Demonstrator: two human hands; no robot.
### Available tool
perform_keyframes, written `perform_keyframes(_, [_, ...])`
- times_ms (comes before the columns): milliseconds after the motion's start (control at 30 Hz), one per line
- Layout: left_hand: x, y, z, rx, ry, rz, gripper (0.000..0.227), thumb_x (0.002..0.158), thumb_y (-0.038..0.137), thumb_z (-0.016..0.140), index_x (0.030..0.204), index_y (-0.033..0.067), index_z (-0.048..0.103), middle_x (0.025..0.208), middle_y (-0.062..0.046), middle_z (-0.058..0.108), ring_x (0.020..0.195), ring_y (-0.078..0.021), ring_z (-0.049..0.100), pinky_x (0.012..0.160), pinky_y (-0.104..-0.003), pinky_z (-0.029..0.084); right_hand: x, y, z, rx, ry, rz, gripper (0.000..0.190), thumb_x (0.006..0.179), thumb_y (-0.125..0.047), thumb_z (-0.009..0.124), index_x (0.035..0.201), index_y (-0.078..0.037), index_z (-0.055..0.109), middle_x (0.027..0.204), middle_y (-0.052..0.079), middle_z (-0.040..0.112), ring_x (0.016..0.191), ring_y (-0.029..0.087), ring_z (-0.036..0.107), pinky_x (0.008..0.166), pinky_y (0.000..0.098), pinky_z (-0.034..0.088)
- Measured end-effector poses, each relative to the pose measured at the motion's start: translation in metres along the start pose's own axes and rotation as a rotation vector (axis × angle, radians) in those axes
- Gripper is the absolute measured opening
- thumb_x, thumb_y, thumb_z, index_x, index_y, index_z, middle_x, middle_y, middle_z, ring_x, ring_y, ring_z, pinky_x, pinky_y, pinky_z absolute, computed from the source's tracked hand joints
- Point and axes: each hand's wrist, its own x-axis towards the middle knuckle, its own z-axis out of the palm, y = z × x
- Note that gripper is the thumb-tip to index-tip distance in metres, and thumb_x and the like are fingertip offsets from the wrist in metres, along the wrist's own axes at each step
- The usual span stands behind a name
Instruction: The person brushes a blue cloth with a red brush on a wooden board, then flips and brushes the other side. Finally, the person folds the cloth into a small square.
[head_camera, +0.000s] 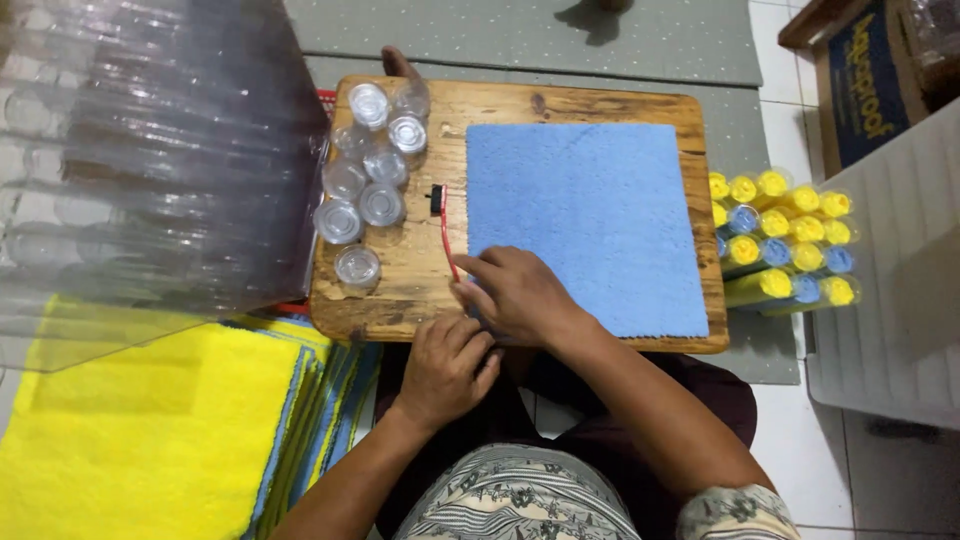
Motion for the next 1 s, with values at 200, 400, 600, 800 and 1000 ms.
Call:
perform_keyframes(200, [0.020,-0.012,0.004,0.016,-0.175,-0.016,0.028,0.089,0.041,0.068,0.109,0.0218,0.073,0.106,-0.002,0.069,0.107,-0.0261,0.064,0.083,-0.042,0.048,-0.113,0.041,-0.081,-0.026,0.023,0.191,0.027,0.091,-0.031,0.074,0.115,-0.019,0.076,0.092,0.008,0.072,0.092,0.031,0.072,0.083,0.0434,0.056])
perform_keyframes(400, [0.030,-0.022,-0.003,0.017,-0.217,0.103,0.021,0.090,0.041,0.069,0.102,0.0237,0.074,0.099,0.000,0.073,0.107,-0.0246,0.067,0.082,-0.041,0.050,-0.209,0.091,-0.114,-0.258,0.080,0.337,0.026,0.087,-0.041,0.077,0.110,-0.029,0.078,0.103,0.001,0.072,0.104,0.026,0.070,0.089,0.0415,0.055])
perform_keyframes(600, [0.027,-0.034,0.003,0.054,-0.236,0.245,0.013,0.098,0.034,0.063,0.095,0.0221,0.069,0.095,0.002,0.070,0.108,-0.0207,0.067,0.084,-0.036,0.049,-0.217,0.106,-0.103,-0.298,0.196,0.272,0.010,0.091,-0.034,0.077,0.098,-0.026,0.078,0.100,-0.003,0.071,0.104,0.023,0.070,0.093,0.0399,0.053])
perform_keyframes(800, [0.031,-0.026,-0.006,0.077,-0.252,0.240,0.016,0.100,0.032,0.061,0.093,0.0186,0.066,0.089,0.001,0.066,0.104,-0.0208,0.067,0.082,-0.036,0.049,-0.230,0.098,-0.099,-0.309,0.156,0.305,0.012,0.094,-0.035,0.073,0.099,-0.023,0.073,0.100,-0.004,0.071,0.106,0.020,0.070,0.099,0.0398,0.051])
perform_keyframes(1000, [0.029,-0.026,-0.013,0.088,-0.321,0.294,0.028,0.084,0.041,0.076,0.100,0.0197,0.065,0.094,0.000,0.064,0.108,-0.0212,0.065,0.084,-0.038,0.047,-0.233,0.076,-0.111,-0.267,0.102,0.288,0.025,0.089,-0.038,0.075,0.109,-0.024,0.073,0.108,0.000,0.071,0.113,0.023,0.069,0.102,0.0434,0.051])
